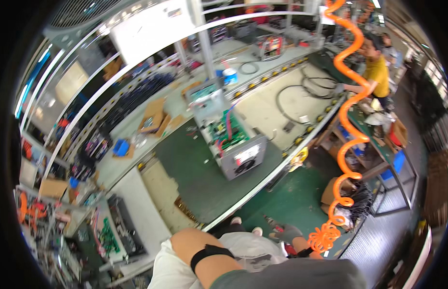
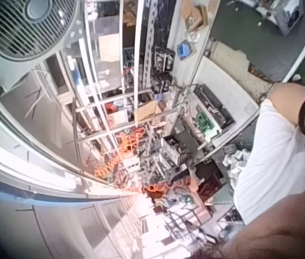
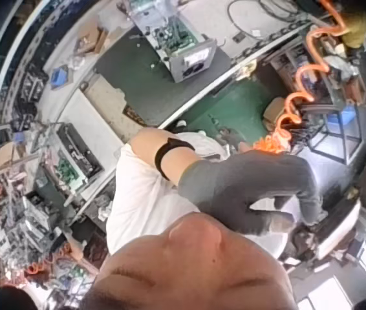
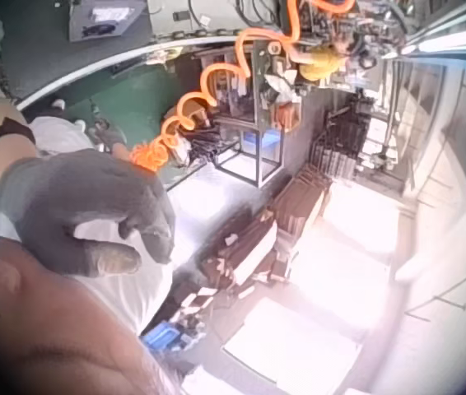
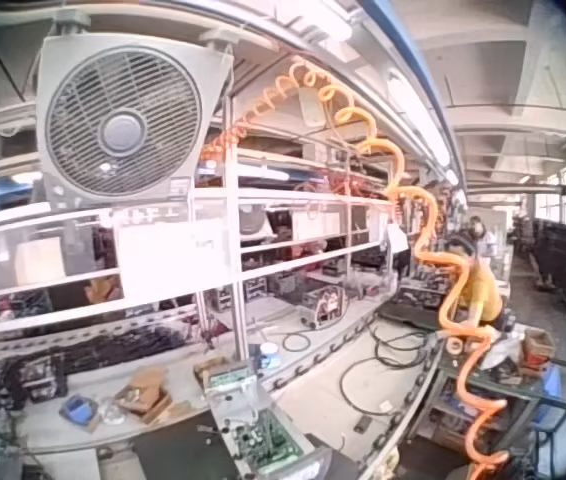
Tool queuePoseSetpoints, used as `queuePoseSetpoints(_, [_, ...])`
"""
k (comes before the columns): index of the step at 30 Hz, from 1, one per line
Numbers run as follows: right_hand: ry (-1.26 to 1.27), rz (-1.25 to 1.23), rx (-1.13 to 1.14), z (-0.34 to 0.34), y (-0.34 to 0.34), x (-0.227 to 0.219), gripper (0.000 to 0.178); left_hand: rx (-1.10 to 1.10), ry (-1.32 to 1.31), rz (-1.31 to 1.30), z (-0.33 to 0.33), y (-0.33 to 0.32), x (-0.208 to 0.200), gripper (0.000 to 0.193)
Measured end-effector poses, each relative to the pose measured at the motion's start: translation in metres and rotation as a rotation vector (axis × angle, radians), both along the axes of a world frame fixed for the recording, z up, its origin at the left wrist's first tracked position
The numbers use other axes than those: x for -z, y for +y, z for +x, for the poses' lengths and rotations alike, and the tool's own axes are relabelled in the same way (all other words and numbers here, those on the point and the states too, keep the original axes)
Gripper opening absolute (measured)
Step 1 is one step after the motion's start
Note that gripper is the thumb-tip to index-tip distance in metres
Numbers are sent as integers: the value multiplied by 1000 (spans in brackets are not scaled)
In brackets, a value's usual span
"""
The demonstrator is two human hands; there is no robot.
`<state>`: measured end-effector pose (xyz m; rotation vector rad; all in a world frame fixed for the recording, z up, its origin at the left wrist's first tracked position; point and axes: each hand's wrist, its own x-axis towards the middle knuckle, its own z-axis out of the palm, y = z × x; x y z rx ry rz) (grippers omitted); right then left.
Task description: Assembling and wiring electrical components into a metal housing using a pneumatic screwdriver.
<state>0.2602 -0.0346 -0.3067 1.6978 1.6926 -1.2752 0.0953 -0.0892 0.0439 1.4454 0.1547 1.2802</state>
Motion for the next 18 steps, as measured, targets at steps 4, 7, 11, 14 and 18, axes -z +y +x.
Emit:
queuePoseSetpoints(4, [-55,0,84,0,-6,-28,69,245,104,-138,-39,25,0,16])
queuePoseSetpoints(7, [52,121,129,28,-17,-15,68,95,68,-18,-57,34,27,17])
queuePoseSetpoints(11, [-159,52,68,28,-10,9,72,-618,419,16,-87,98,109,23])
queuePoseSetpoints(14, [-143,49,84,32,-16,29,75,-1288,884,340,-127,147,185,31])
queuePoseSetpoints(18, [-182,-2,117,26,-12,22,77,-1314,1145,169,-148,171,255,37])
